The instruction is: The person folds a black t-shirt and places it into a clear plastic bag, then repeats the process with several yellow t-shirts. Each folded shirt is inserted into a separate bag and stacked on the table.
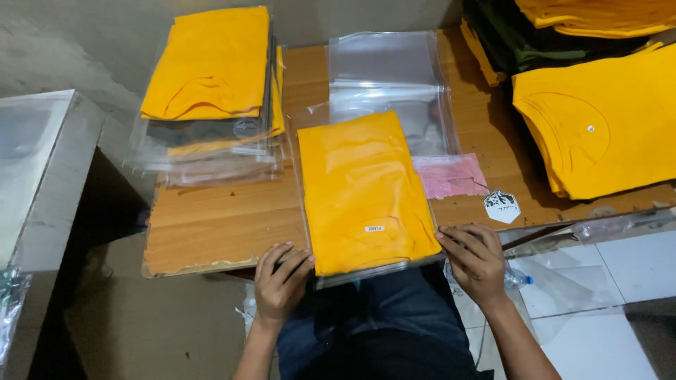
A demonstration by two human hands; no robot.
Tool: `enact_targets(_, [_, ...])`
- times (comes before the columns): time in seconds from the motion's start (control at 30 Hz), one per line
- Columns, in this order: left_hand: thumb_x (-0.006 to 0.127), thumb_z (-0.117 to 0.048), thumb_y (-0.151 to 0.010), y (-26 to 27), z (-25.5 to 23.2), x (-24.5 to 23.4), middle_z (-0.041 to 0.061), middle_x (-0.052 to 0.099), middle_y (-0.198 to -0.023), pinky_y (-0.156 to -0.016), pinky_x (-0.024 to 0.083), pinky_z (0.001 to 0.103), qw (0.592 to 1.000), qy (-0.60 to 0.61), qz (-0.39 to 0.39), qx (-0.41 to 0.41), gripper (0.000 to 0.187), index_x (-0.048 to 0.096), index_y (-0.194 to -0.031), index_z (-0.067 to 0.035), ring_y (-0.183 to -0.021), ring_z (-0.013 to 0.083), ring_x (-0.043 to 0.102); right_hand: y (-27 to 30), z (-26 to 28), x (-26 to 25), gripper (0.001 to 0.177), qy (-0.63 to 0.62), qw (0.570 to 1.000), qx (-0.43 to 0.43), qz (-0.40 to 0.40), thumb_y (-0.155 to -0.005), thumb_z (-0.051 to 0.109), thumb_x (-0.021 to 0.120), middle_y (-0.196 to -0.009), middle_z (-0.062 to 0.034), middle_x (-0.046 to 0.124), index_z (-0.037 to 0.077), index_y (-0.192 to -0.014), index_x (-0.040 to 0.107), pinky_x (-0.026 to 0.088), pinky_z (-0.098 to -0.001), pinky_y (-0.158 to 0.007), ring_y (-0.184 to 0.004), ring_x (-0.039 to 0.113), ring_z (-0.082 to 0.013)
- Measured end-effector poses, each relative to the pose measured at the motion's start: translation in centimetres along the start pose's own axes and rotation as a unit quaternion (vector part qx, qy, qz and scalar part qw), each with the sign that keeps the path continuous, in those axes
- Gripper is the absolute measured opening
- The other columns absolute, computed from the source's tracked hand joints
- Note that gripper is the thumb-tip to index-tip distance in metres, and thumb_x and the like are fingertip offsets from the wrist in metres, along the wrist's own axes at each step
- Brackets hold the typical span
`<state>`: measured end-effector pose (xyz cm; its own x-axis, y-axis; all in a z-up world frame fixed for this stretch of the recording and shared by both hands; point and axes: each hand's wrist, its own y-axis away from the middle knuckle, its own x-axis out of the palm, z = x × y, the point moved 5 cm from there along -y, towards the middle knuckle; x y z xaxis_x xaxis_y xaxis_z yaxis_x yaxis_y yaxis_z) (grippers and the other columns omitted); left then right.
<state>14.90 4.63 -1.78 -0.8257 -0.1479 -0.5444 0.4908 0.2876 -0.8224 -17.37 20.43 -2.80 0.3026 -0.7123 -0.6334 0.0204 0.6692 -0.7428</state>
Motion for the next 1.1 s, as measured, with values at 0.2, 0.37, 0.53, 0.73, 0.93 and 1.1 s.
enact_targets(0.2, [0.060,-0.007,-0.102,-0.7,0.2,0.1,0.004,0.073,-0.121,-0.093,0.055,0.051,1.000,0.014,-0.011,0.000,0.021,0.071,-0.118,-0.012,-0.113,0.0347,0.066,-1.1,0.5,-0.4,0.036,0.002,1.000,-0.021,-0.001,-0.090,-0.002,0.076,-0.127,-0.0090,0.072,0.008,-0.125,0.071,0.053,-0.0443,-0.093,-0.106,0.064,-0.0307])
enact_targets(0.37, [0.058,-0.005,-0.101,-1.5,0.1,0.1,0.003,0.074,-0.115,-0.094,0.053,0.049,1.000,0.001,-0.031,0.000,0.020,0.073,-0.112,-0.013,-0.109,0.0332,0.066,-0.3,0.2,0.0,0.036,0.016,1.000,-0.012,-0.012,-0.090,0.006,0.079,-0.127,-0.0059,0.072,0.011,-0.125,0.072,0.049,-0.0462,-0.095,-0.110,0.063,-0.0295])
enact_targets(0.53, [0.075,-0.005,-0.090,-4.1,0.4,0.5,-0.001,0.076,-0.100,-0.093,0.056,0.048,0.993,0.000,-0.119,-0.020,0.015,0.079,-0.099,-0.017,-0.099,0.0309,0.069,-2.1,1.0,-0.1,0.020,-0.018,0.995,0.009,-0.095,-0.090,0.005,0.078,-0.111,-0.0037,0.077,0.014,-0.108,0.079,0.048,-0.0430,-0.096,-0.096,0.067,-0.0255])
enact_targets(0.73, [0.081,0.000,-0.086,-12.3,1.4,-0.9,0.003,0.077,-0.085,-0.091,0.060,0.049,0.977,0.081,-0.189,-0.056,0.013,0.082,-0.091,-0.012,-0.091,0.0319,0.073,-5.9,-1.6,-1.8,0.006,-0.105,0.973,0.042,-0.200,-0.092,0.002,0.078,-0.097,-0.0123,0.076,0.008,-0.092,0.080,0.054,-0.0452,-0.091,-0.087,0.070,-0.0310])
enact_targets(0.93, [0.079,-0.005,-0.095,-23.5,4.1,-2.5,0.011,0.073,-0.092,-0.087,0.054,0.044,0.978,0.116,-0.172,-0.029,0.005,0.078,-0.101,-0.004,-0.093,0.0318,0.067,-17.3,-3.6,-6.6,0.007,-0.137,0.962,-0.012,-0.235,-0.103,-0.016,0.064,-0.106,-0.0239,0.058,-0.009,-0.104,0.067,0.055,-0.0453,-0.085,-0.097,0.060,-0.0377])
enact_targets(1.1, [0.072,-0.013,-0.106,-30.9,5.1,-4.4,0.011,0.075,-0.101,-0.088,0.052,0.036,0.981,0.140,-0.129,-0.038,0.012,0.076,-0.105,-0.002,-0.096,0.0254,0.068,-25.1,-7.1,-9.8,0.004,-0.262,0.947,0.006,-0.188,-0.120,-0.010,0.059,-0.117,-0.0195,0.048,-0.010,-0.122,0.056,0.057,-0.0383,-0.085,-0.093,0.058,-0.0284])
